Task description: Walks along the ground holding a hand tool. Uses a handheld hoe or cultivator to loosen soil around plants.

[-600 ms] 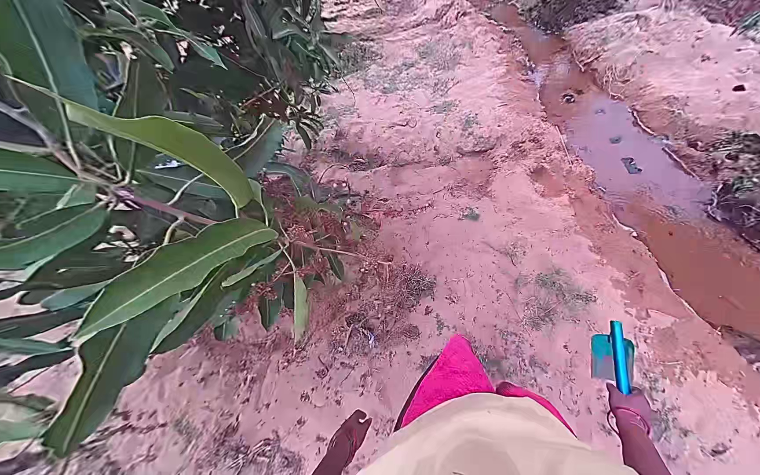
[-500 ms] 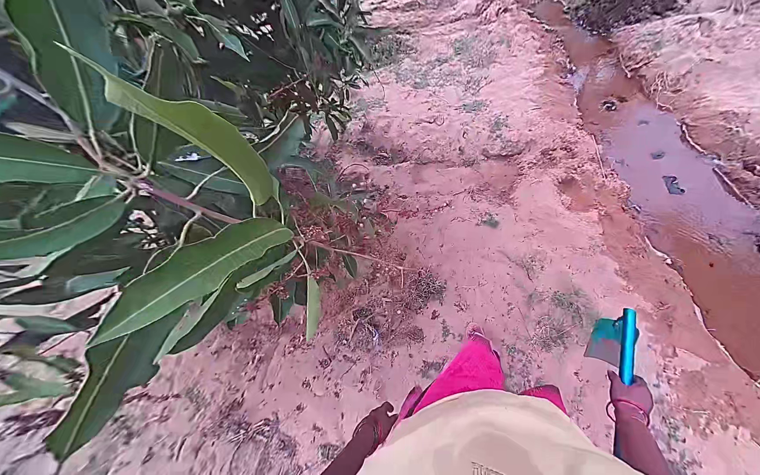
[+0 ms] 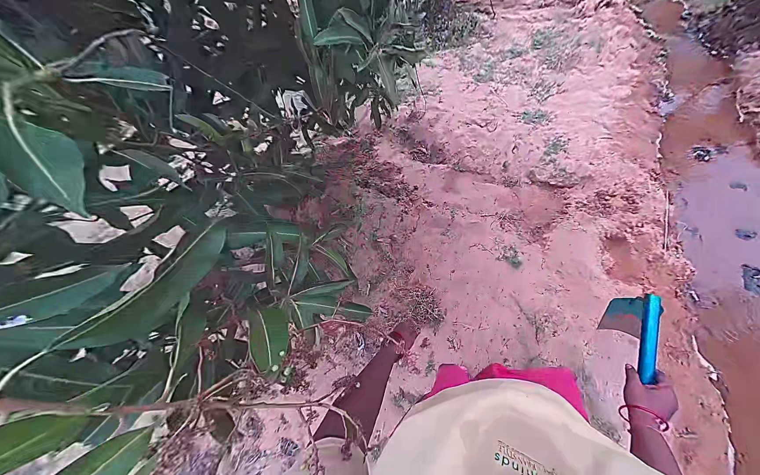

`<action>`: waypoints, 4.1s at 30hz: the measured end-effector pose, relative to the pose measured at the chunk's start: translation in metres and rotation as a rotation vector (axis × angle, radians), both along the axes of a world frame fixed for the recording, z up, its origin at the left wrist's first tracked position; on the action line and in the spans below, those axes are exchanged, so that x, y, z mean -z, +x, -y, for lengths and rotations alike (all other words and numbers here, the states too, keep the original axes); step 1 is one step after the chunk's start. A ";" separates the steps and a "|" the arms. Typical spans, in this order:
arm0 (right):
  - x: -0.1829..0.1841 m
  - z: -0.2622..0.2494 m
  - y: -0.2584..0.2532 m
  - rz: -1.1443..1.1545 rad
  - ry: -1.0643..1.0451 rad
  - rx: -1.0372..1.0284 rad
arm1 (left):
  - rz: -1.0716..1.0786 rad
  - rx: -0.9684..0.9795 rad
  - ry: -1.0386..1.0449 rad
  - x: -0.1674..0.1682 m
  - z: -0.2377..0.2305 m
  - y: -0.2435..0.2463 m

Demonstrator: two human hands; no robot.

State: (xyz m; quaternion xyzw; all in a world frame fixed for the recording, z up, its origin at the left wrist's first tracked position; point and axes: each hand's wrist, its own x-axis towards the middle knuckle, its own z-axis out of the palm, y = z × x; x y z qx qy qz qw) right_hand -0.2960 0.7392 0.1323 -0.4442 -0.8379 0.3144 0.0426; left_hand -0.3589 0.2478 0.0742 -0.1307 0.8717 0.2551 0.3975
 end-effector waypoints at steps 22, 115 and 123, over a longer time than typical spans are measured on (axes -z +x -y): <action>0.024 0.081 -0.479 0.129 -0.351 -1.193 | 0.345 -0.966 0.191 0.173 -0.240 0.056; 0.516 0.772 -0.636 0.855 1.107 -2.581 | -0.674 -2.803 0.854 0.320 0.055 -0.684; 0.457 0.784 -0.659 0.882 1.233 -2.759 | -0.580 -2.798 0.784 0.327 0.068 -0.685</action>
